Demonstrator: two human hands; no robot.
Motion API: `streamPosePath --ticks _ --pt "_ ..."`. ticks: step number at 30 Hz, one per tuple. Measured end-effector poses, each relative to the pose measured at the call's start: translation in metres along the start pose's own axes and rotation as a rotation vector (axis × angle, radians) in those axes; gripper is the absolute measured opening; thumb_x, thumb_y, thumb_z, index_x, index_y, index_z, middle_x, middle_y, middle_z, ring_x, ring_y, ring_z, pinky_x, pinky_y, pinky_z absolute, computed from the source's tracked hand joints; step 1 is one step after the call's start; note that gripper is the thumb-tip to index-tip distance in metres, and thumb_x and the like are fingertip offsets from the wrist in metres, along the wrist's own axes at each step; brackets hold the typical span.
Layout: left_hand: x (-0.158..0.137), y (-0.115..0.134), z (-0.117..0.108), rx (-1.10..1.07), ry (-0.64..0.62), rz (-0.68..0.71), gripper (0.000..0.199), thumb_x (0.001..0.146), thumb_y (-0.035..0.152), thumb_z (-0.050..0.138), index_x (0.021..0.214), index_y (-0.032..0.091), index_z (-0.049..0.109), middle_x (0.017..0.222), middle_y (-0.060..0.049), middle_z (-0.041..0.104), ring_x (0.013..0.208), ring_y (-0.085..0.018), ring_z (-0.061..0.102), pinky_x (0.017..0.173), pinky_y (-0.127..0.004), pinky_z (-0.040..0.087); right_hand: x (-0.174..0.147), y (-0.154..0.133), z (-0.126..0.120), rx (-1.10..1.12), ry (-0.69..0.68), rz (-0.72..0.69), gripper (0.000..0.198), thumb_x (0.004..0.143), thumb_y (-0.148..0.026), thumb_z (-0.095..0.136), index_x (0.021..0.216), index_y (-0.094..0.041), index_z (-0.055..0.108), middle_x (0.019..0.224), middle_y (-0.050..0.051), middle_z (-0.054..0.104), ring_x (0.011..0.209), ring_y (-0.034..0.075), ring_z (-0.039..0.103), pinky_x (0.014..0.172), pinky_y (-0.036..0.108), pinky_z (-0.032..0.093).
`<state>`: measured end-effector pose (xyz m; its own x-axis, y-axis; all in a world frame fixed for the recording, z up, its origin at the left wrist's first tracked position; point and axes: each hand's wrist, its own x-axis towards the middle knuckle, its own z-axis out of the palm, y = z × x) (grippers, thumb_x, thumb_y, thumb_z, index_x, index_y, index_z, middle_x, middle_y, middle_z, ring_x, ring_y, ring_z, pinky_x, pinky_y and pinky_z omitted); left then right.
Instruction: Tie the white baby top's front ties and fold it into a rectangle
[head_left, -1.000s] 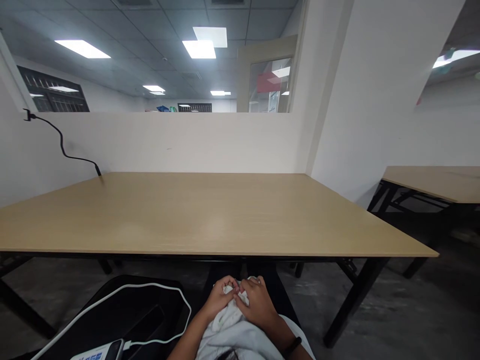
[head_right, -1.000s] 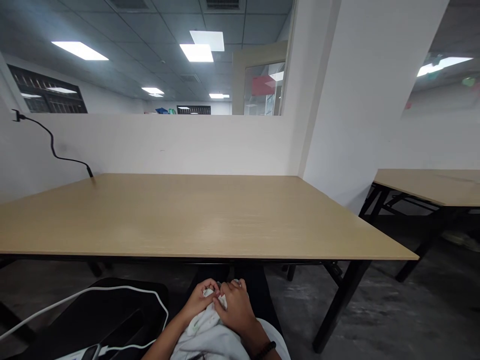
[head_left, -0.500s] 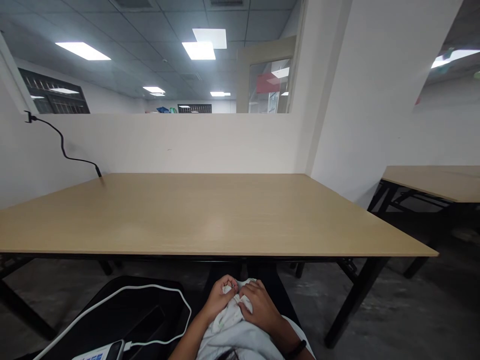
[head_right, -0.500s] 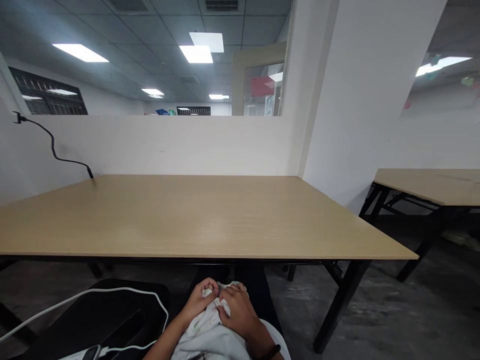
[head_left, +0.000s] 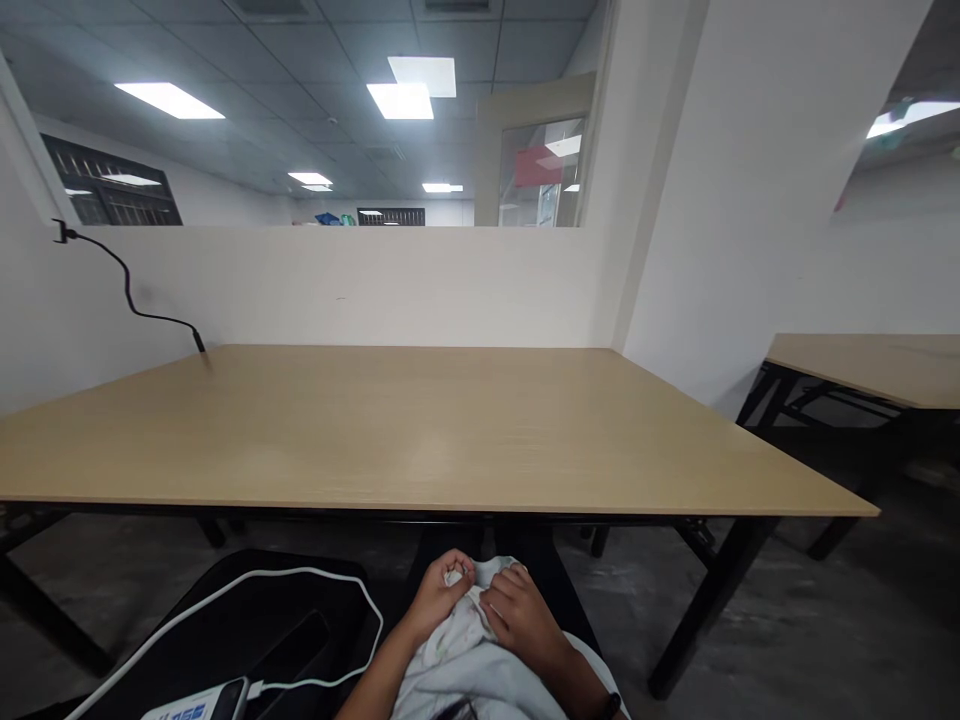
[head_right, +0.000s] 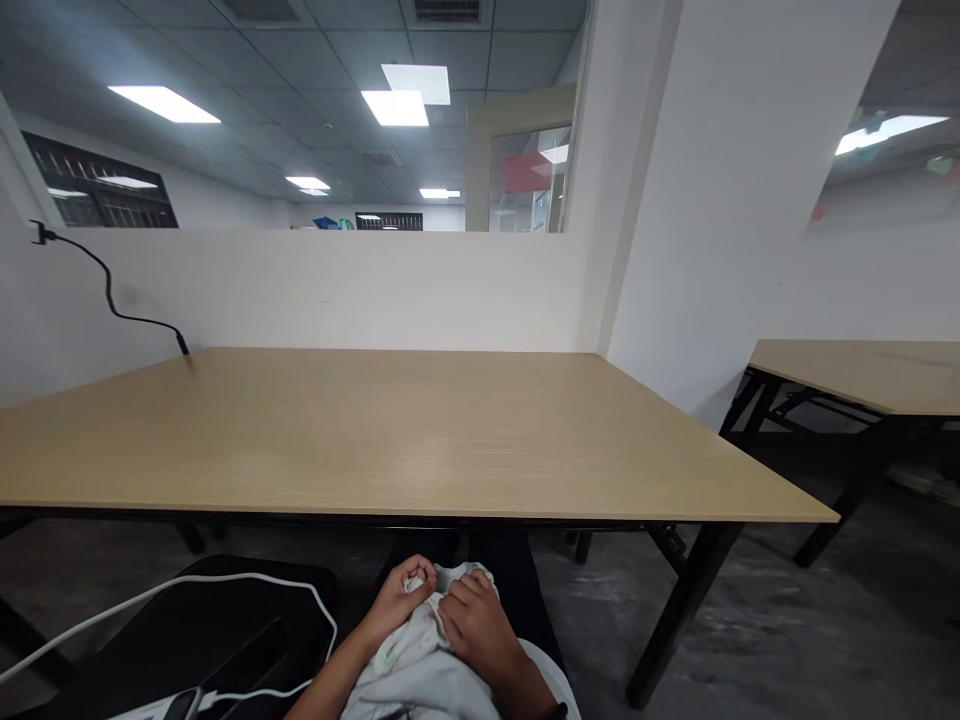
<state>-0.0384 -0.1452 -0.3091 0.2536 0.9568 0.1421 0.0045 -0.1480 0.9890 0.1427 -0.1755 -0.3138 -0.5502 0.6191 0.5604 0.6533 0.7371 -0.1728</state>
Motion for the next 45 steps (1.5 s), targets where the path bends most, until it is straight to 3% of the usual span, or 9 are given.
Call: streamPosePath --ticks 6,15,26,33,36,45 --pt "0.0 0.0 0.0 -0.002 -0.009 -0.007 0.041 0.07 0.054 0.074 0.072 0.016 0.061 0.068 0.0 0.051 0.069 -0.015 0.047 0.07 -0.026 0.038 -0.002 0.001 0.005 -0.045 0.002 -0.021 0.025 0.095 -0.014 0.04 0.08 -0.021 0.059 0.077 0.004 0.057 0.076 0.02 0.05 0.076 0.036 0.039" --pt "0.001 -0.006 -0.002 -0.023 -0.052 -0.002 0.037 0.074 0.05 0.072 0.074 0.014 0.061 0.068 0.0 0.054 0.065 -0.012 0.045 0.066 -0.024 0.035 -0.004 -0.001 0.011 -0.01 0.02 0.183 0.02 0.088 -0.005 0.044 0.083 -0.02 0.055 0.085 0.005 0.057 0.08 0.021 0.052 0.075 0.036 0.041" --pt "-0.001 -0.005 -0.003 -0.065 0.005 -0.024 0.041 0.071 0.053 0.073 0.071 0.014 0.062 0.069 0.0 0.053 0.065 -0.012 0.044 0.063 -0.023 0.035 -0.008 0.005 0.001 0.456 0.217 0.372 0.017 0.1 -0.027 0.038 0.091 -0.022 0.052 0.084 0.003 0.059 0.08 0.019 0.058 0.074 0.032 0.045" --pt "-0.004 0.0 -0.005 -0.029 -0.021 -0.005 0.038 0.071 0.051 0.075 0.069 0.014 0.064 0.069 -0.001 0.054 0.07 -0.015 0.049 0.066 -0.024 0.037 -0.004 -0.002 -0.01 0.438 0.143 0.372 0.005 0.088 -0.026 0.055 0.087 -0.022 0.054 0.084 0.004 0.06 0.082 0.021 0.058 0.075 0.033 0.045" --pt "-0.005 0.0 -0.005 -0.025 -0.017 0.003 0.036 0.071 0.048 0.075 0.07 0.014 0.064 0.07 -0.001 0.056 0.072 -0.016 0.05 0.068 -0.024 0.039 -0.001 -0.007 -0.015 0.4 0.068 0.347 0.01 0.08 -0.023 0.062 0.087 -0.021 0.054 0.087 0.004 0.062 0.087 0.023 0.058 0.079 0.035 0.045" --pt "-0.003 -0.004 -0.006 -0.027 -0.027 0.022 0.031 0.072 0.043 0.073 0.07 0.014 0.063 0.072 -0.002 0.058 0.074 -0.016 0.051 0.07 -0.025 0.039 -0.004 -0.003 -0.01 0.392 0.027 0.302 0.005 0.086 -0.025 0.06 0.088 -0.022 0.062 0.088 0.005 0.067 0.087 0.023 0.061 0.083 0.038 0.045"
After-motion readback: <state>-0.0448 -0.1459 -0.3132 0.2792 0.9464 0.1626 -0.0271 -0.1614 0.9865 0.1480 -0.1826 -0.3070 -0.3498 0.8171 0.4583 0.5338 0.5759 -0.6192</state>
